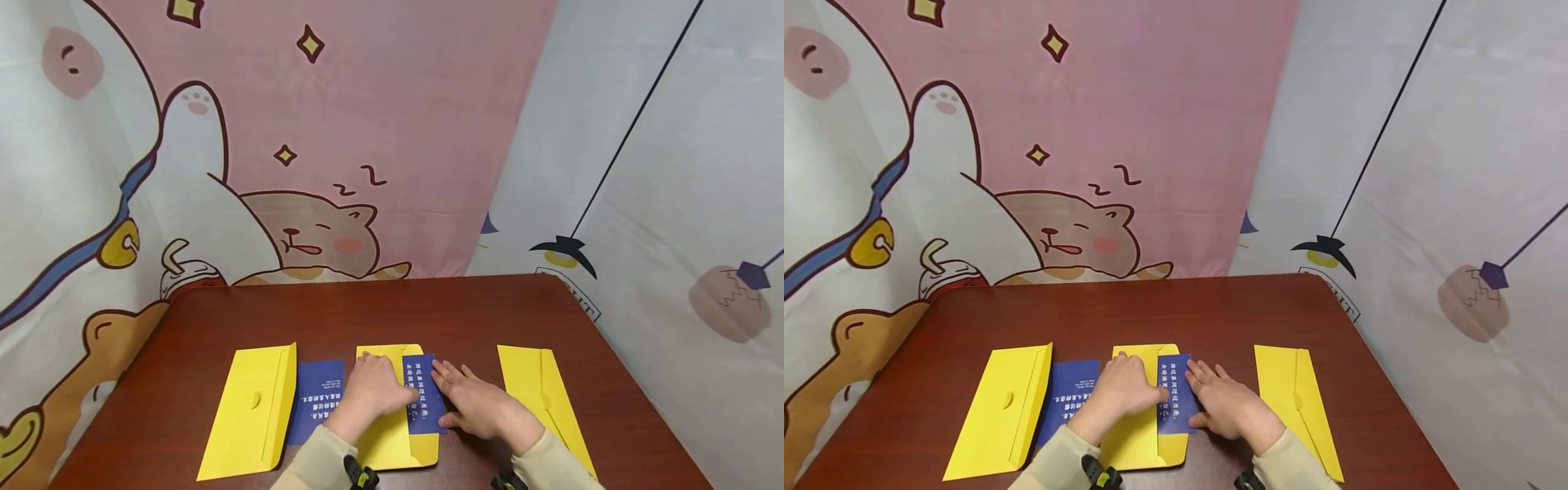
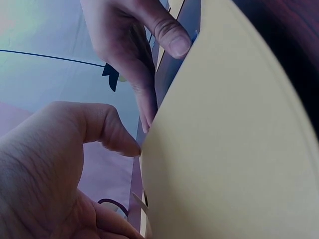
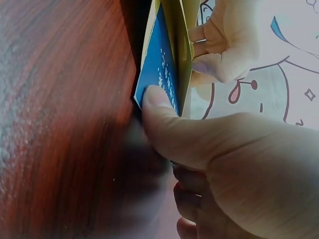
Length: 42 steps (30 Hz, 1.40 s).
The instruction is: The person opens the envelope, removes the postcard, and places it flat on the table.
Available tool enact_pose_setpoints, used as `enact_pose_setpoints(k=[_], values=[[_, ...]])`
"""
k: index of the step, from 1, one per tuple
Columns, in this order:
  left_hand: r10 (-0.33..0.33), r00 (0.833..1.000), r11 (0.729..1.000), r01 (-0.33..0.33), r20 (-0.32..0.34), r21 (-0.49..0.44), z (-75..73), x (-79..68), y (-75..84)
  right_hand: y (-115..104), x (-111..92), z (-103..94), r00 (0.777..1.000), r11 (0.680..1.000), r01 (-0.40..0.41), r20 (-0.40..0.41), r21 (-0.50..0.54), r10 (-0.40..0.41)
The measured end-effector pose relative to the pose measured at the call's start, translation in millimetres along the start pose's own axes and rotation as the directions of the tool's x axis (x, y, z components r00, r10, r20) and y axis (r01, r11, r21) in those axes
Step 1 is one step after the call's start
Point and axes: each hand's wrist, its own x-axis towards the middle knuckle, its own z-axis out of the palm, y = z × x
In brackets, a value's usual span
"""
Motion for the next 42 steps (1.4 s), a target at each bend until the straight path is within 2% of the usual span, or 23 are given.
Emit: enact_pose_setpoints(k=[7, 10, 13, 17, 21, 23, 24, 27, 30, 32, 34, 36, 39, 42], values=[[0.011, 1.000, 1.000, -0.011, -0.001, 0.016, 0.9, -0.7, -1.2, 2.5, -3.4, -2.4, 1.000, 0.998, 0.021, -0.004, 0.064, -0.021], [0.011, 1.000, 1.000, -0.011, -0.002, 0.013, 1.1, -0.2, -1.4, 5.6, -6.1, -5.0, 1.000, 0.987, 0.027, -0.017, 0.160, -0.025], [0.005, 1.000, 1.000, -0.005, -0.003, 0.003, 1.3, 0.2, -1.3, 9.8, -7.4, -6.8, 0.999, 0.961, 0.035, -0.043, 0.274, -0.024], [0.002, 1.000, 1.000, -0.002, 0.001, 0.000, 1.5, 0.1, -1.0, 14.2, -4.5, -5.9, 0.992, 0.937, 0.068, -0.127, 0.344, -0.026], [0.002, 1.000, 1.000, -0.002, 0.005, 0.004, 1.8, 0.5, -0.9, 16.4, 1.1, -2.5, 0.968, 0.905, 0.102, -0.250, 0.414, 0.005], [-0.002, 1.000, 1.000, 0.002, 0.006, 0.005, 1.8, 0.4, -0.7, 15.9, 4.0, -0.7, 0.954, 0.856, 0.106, -0.294, 0.506, 0.055], [-0.002, 1.000, 1.000, 0.002, 0.007, 0.007, 1.7, 0.3, -0.6, 15.2, 5.6, 0.2, 0.947, 0.819, 0.106, -0.307, 0.564, 0.089], [-0.006, 1.000, 1.000, 0.006, 0.009, 0.019, 1.7, 0.0, -0.4, 11.6, 10.2, 2.3, 0.927, 0.686, 0.080, -0.307, 0.723, 0.216], [-0.004, 1.000, 1.000, 0.004, 0.005, 0.024, 1.7, 0.0, -0.8, 7.8, 14.6, 5.1, 0.918, 0.532, 0.054, -0.252, 0.845, 0.307], [-0.006, 1.000, 1.000, 0.006, 0.002, 0.022, 1.9, 0.1, -1.1, 6.4, 17.2, 7.4, 0.924, 0.439, 0.039, -0.200, 0.898, 0.326], [-0.004, 1.000, 1.000, 0.004, -0.003, 0.012, 1.7, 0.2, -1.4, 5.5, 19.5, 10.0, 0.939, 0.340, 0.030, -0.143, 0.940, 0.312], [-0.005, 1.000, 1.000, 0.005, -0.002, 0.010, 1.9, 0.1, -1.5, 5.6, 21.8, 13.2, 0.956, 0.263, 0.023, -0.098, 0.965, 0.277], [-0.003, 1.000, 1.000, 0.003, -0.003, 0.001, 1.2, -0.4, -1.7, 6.7, 24.4, 17.8, 0.975, 0.188, 0.016, -0.057, 0.982, 0.216], [0.000, 1.000, 1.000, 0.000, -0.004, -0.001, 0.9, -0.8, -2.0, 9.0, 24.2, 21.4, 0.982, 0.153, 0.019, -0.047, 0.988, 0.180]])
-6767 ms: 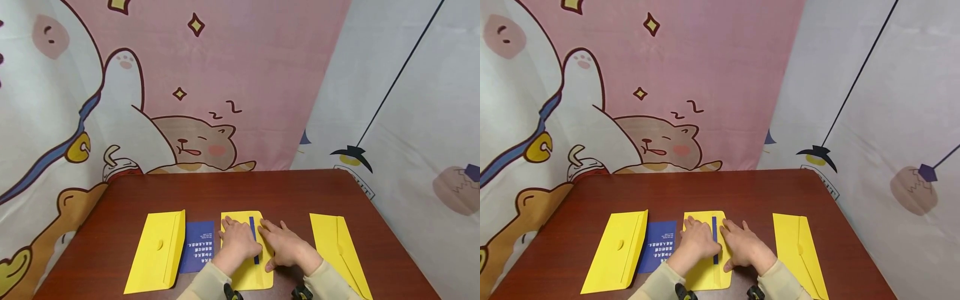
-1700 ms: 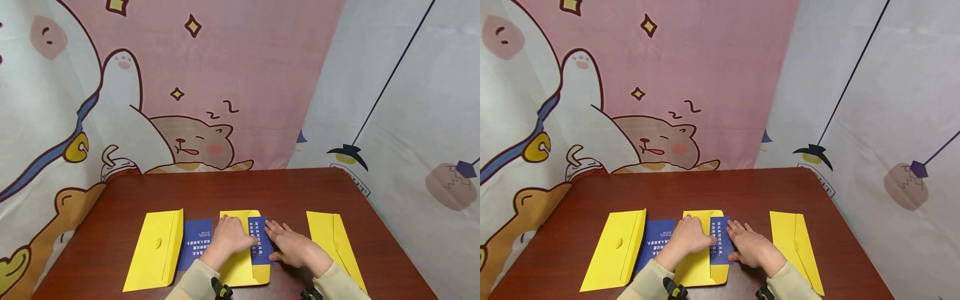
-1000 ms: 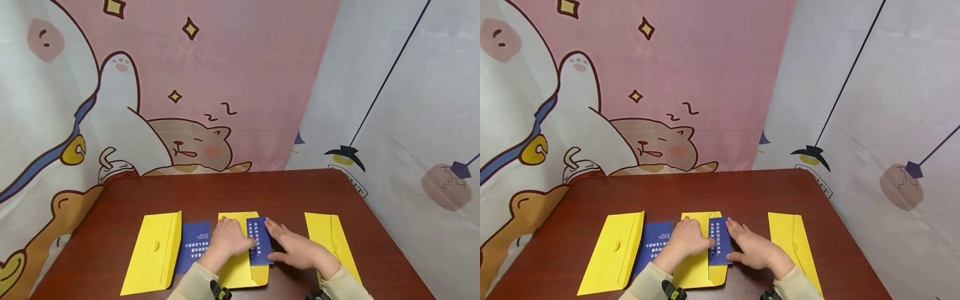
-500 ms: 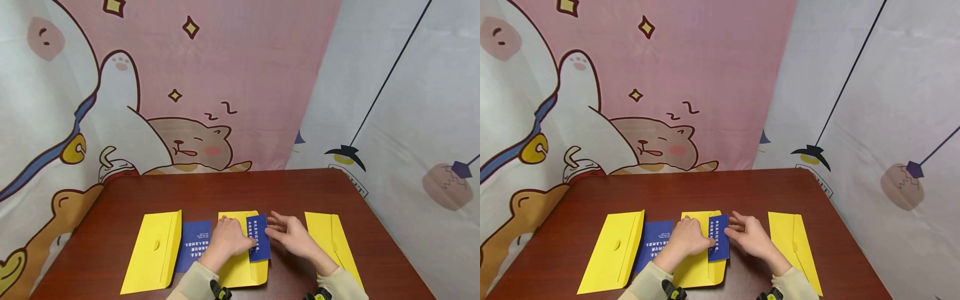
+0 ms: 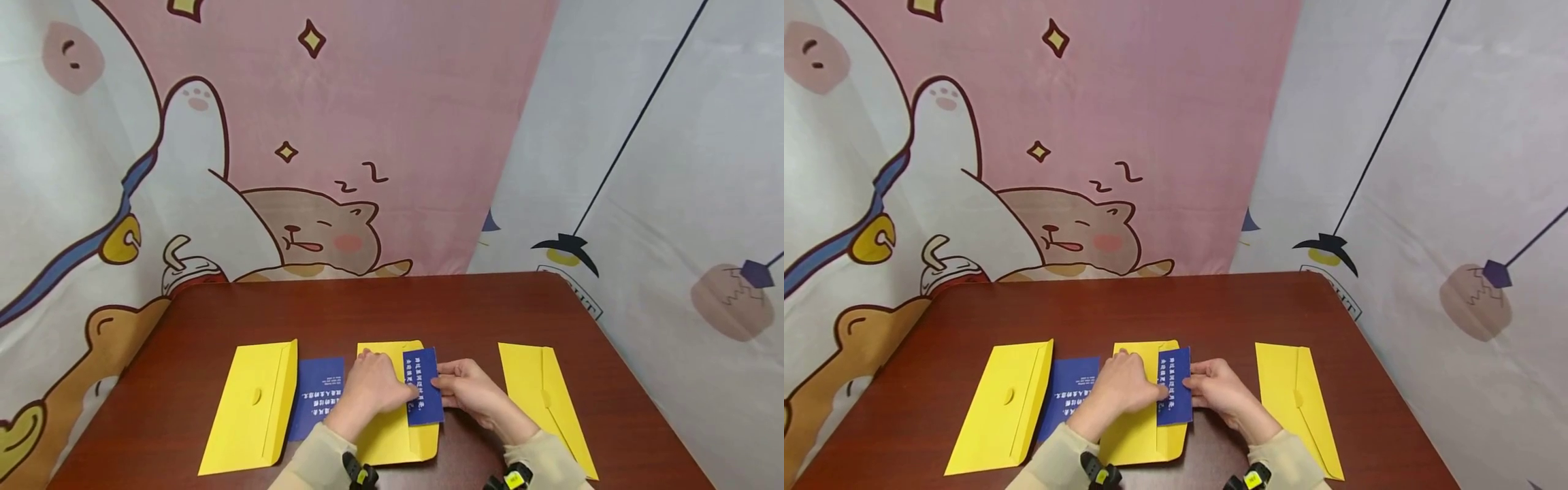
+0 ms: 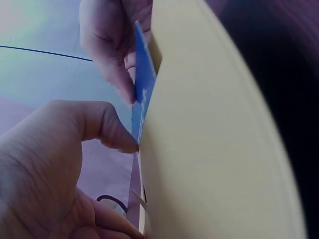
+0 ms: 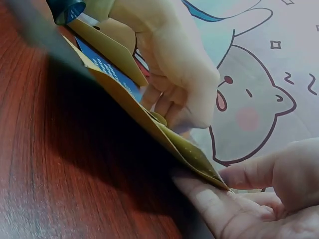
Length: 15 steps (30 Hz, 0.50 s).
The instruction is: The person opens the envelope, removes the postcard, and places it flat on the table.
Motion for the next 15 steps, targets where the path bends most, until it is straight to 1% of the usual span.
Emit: enact_pose_setpoints(k=[9, 15], values=[[-0.009, 1.000, 1.000, 0.009, -0.004, -0.022, -0.8, 0.9, -1.1, 4.9, -4.8, -9.7, 1.000, 0.999, 0.008, 0.007, 0.045, -0.008], [-0.008, 1.000, 1.000, 0.008, -0.003, -0.017, -1.4, 1.0, -0.6, 3.6, -8.5, -16.4, 1.000, 0.999, 0.009, -0.019, 0.044, -0.008]])
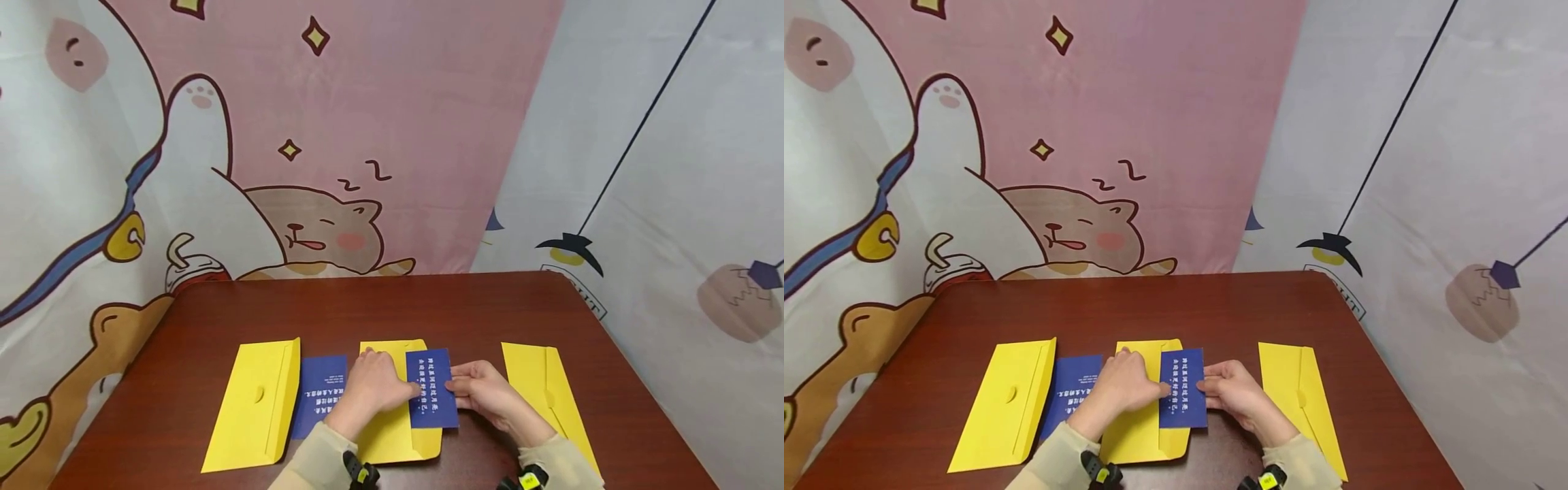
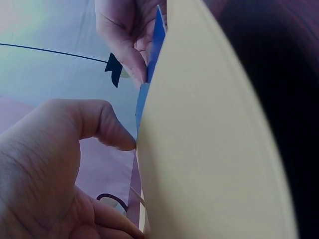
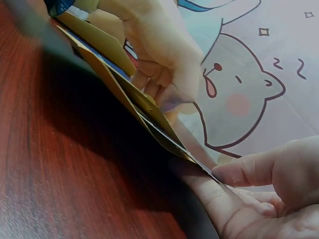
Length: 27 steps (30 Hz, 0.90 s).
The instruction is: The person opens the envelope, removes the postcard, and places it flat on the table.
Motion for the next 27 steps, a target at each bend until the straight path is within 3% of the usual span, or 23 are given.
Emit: enact_pose_setpoints(k=[27], values=[[0.014, 1.000, 1.000, -0.014, -0.003, 0.014, -1.3, -2.1, 0.7, -10.3, -17.6, -22.4, 0.999, 1.000, -0.024, -0.040, -0.006, 0.024]])
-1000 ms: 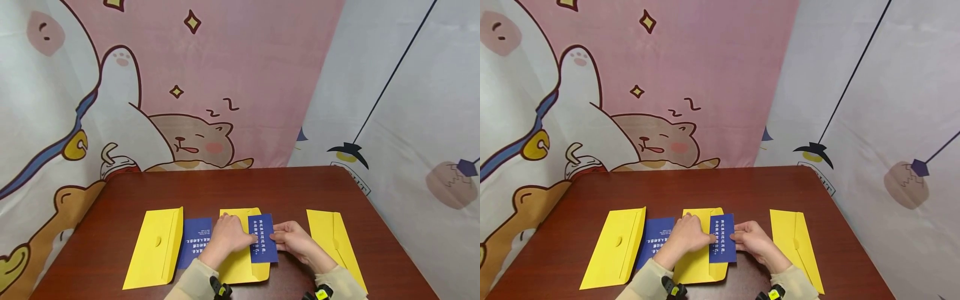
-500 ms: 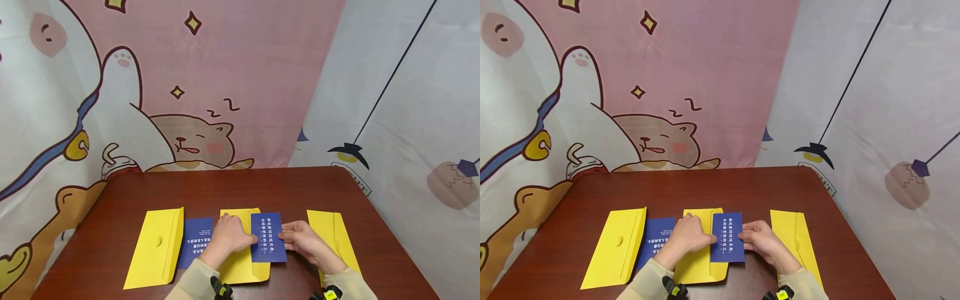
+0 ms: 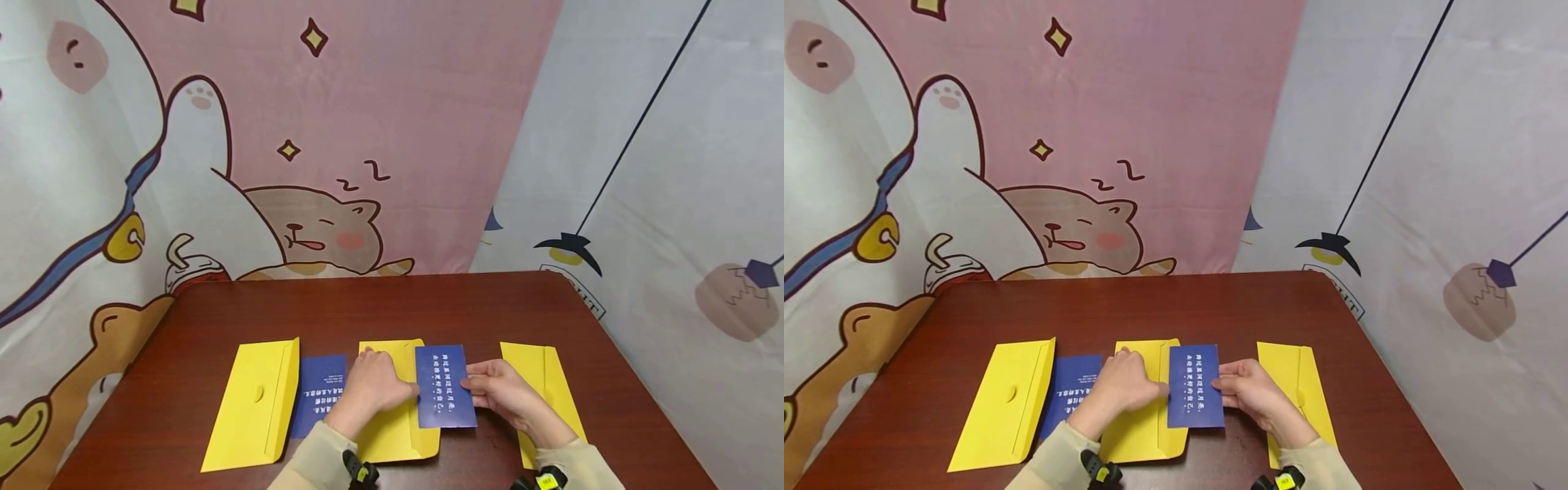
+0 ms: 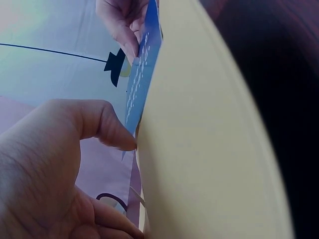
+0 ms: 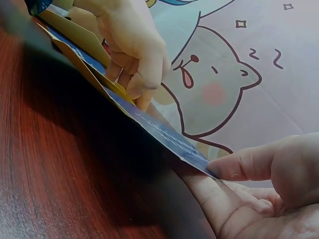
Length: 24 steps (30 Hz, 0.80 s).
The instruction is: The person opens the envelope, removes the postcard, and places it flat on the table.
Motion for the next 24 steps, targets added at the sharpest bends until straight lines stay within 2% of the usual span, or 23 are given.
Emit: enact_pose_setpoints(k=[24], values=[[0.009, 1.000, 1.000, -0.009, -0.008, 0.021, 2.9, 1.8, -1.6, -3.8, -8.8, -11.4, 1.000, 1.000, -0.003, 0.018, 0.016, 0.003]])
